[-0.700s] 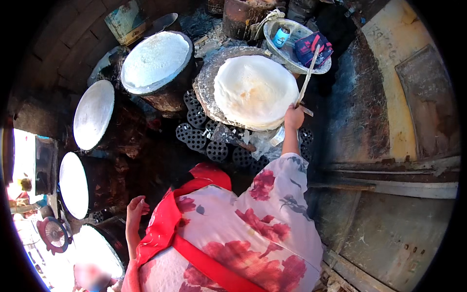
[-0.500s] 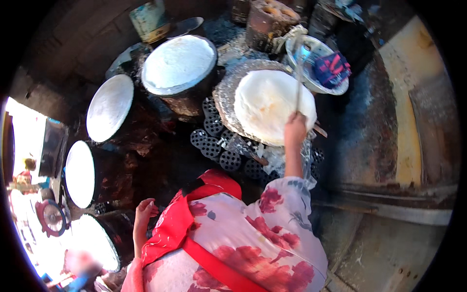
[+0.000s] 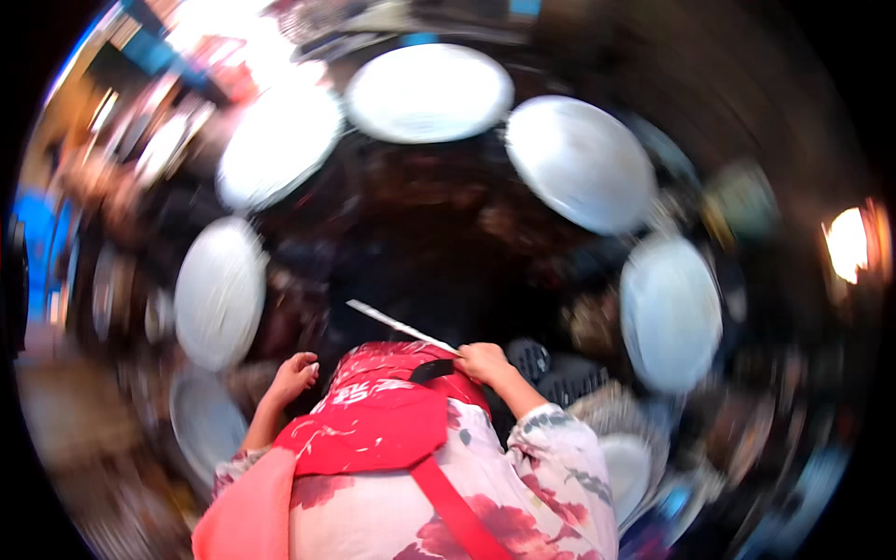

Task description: The person scoops white batter from a large metal basin using a ladle and pours it onto several hot, round griddles. They use a long wooden stick to spread the batter into thin, circular layers. The person flips the cooked cakes and stacks them on a nearby surface. The process is repeated continuously across multiple griddles.

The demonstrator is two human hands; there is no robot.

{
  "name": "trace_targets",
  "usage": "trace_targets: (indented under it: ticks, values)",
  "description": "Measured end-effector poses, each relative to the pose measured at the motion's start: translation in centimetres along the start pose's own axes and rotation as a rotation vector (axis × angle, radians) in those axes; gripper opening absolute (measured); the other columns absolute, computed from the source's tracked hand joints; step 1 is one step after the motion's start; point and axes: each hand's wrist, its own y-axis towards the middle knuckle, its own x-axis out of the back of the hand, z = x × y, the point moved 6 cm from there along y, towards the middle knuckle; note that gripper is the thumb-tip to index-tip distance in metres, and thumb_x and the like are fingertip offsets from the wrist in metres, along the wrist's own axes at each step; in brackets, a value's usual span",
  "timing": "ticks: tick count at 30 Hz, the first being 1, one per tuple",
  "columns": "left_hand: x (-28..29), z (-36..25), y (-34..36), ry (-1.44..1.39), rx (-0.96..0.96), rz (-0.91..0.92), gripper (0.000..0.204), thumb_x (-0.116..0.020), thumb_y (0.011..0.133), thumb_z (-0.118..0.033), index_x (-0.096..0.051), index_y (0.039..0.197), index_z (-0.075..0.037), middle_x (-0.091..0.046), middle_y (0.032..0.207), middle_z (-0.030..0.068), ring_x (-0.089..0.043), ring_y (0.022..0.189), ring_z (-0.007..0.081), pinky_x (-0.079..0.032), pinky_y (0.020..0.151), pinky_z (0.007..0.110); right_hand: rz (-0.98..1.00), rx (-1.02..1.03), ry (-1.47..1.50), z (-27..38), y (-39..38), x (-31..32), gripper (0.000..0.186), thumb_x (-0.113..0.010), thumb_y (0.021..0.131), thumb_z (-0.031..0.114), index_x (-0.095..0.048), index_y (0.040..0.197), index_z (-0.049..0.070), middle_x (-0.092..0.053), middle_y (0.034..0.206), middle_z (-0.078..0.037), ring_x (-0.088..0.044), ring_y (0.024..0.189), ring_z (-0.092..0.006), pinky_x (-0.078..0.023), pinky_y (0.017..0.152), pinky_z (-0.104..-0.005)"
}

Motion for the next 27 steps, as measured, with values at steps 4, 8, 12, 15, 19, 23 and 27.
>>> trace_targets:
  ticks: [4, 8, 12, 15, 19, 23, 27]
  values:
    - [-1.9, 11.9, -10.1, -0.253, 0.298, -0.196, 0.031, -0.056, 0.088, -0.023, -0.055, 0.111, -0.002, -0.063, 0.081, 0.0083, -0.059, 0.065, 0.0130, -0.049, 0.059, 0.028, 0.231, 0.107, -0.235, -1.0, 3.7, -1.2, 0.034, -0.051, 0.086, 0.041, -0.067, 0.083, 0.010, -0.066, 0.081, -0.014, -0.063, 0.081, -0.0321, -0.049, 0.070, -0.0436]
    - [-5.1, 27.0, -17.1, -0.570, 0.616, -0.539, 0.032, -0.051, 0.091, -0.030, -0.055, 0.108, -0.002, -0.062, 0.076, 0.0081, -0.058, 0.054, 0.0141, -0.048, 0.047, 0.028, 0.242, 0.364, -0.418, 3.6, 9.7, 0.4, 0.032, -0.055, 0.084, 0.040, -0.066, 0.080, 0.010, -0.064, 0.073, -0.014, -0.063, 0.074, -0.0325, -0.050, 0.065, -0.0437]
    - [-8.1, 39.1, -24.5, -1.257, 0.817, -1.189, 0.059, -0.046, 0.089, -0.054, -0.049, 0.113, 0.000, -0.061, 0.090, 0.0134, -0.062, 0.071, 0.0206, -0.051, 0.057, 0.033, 0.243, 0.512, -0.524, 9.7, 11.6, 0.9, 0.031, -0.056, 0.084, 0.037, -0.063, 0.076, 0.008, -0.062, 0.069, -0.014, -0.062, 0.070, -0.0333, -0.049, 0.063, -0.0441]
    - [-3.0, 37.4, -22.5, -1.545, 0.574, -1.164, 0.073, -0.047, 0.084, -0.064, -0.046, 0.119, 0.001, -0.057, 0.106, 0.0177, -0.058, 0.095, 0.0275, -0.050, 0.078, 0.039, 0.233, 0.514, -0.555, 14.6, 12.5, 0.6, 0.030, -0.057, 0.084, 0.036, -0.062, 0.076, 0.008, -0.062, 0.069, -0.014, -0.062, 0.072, -0.0332, -0.048, 0.064, -0.0438]
    - [1.9, 40.4, -14.2, -2.048, 0.226, -0.864, 0.063, -0.053, 0.084, -0.057, -0.048, 0.112, 0.000, -0.060, 0.095, 0.0161, -0.061, 0.085, 0.0292, -0.052, 0.074, 0.038, 0.270, 0.462, -0.564, 20.0, 12.0, -2.2, 0.029, -0.056, 0.085, 0.035, -0.063, 0.077, 0.008, -0.063, 0.071, -0.014, -0.062, 0.074, -0.0333, -0.048, 0.065, -0.0435]
    - [3.9, 44.2, -7.8, -2.288, 0.134, -0.801, 0.035, -0.054, 0.091, -0.036, -0.050, 0.097, -0.001, -0.059, 0.076, 0.0098, -0.060, 0.065, 0.0229, -0.051, 0.054, 0.027, 0.298, 0.408, -0.522, 23.7, 10.4, -5.4, 0.028, -0.056, 0.085, 0.035, -0.064, 0.081, 0.008, -0.064, 0.075, -0.015, -0.062, 0.076, -0.0337, -0.048, 0.065, -0.0429]
    - [4.0, 44.6, -6.7, -2.441, 0.136, -0.521, 0.023, -0.054, 0.091, -0.029, -0.051, 0.087, -0.006, -0.051, 0.064, 0.0016, -0.049, 0.048, 0.0109, -0.040, 0.039, 0.026, 0.328, 0.385, -0.528, 26.2, 8.7, -9.0, 0.029, -0.055, 0.085, 0.035, -0.063, 0.076, 0.008, -0.063, 0.073, -0.015, -0.062, 0.074, -0.0340, -0.048, 0.065, -0.0446]
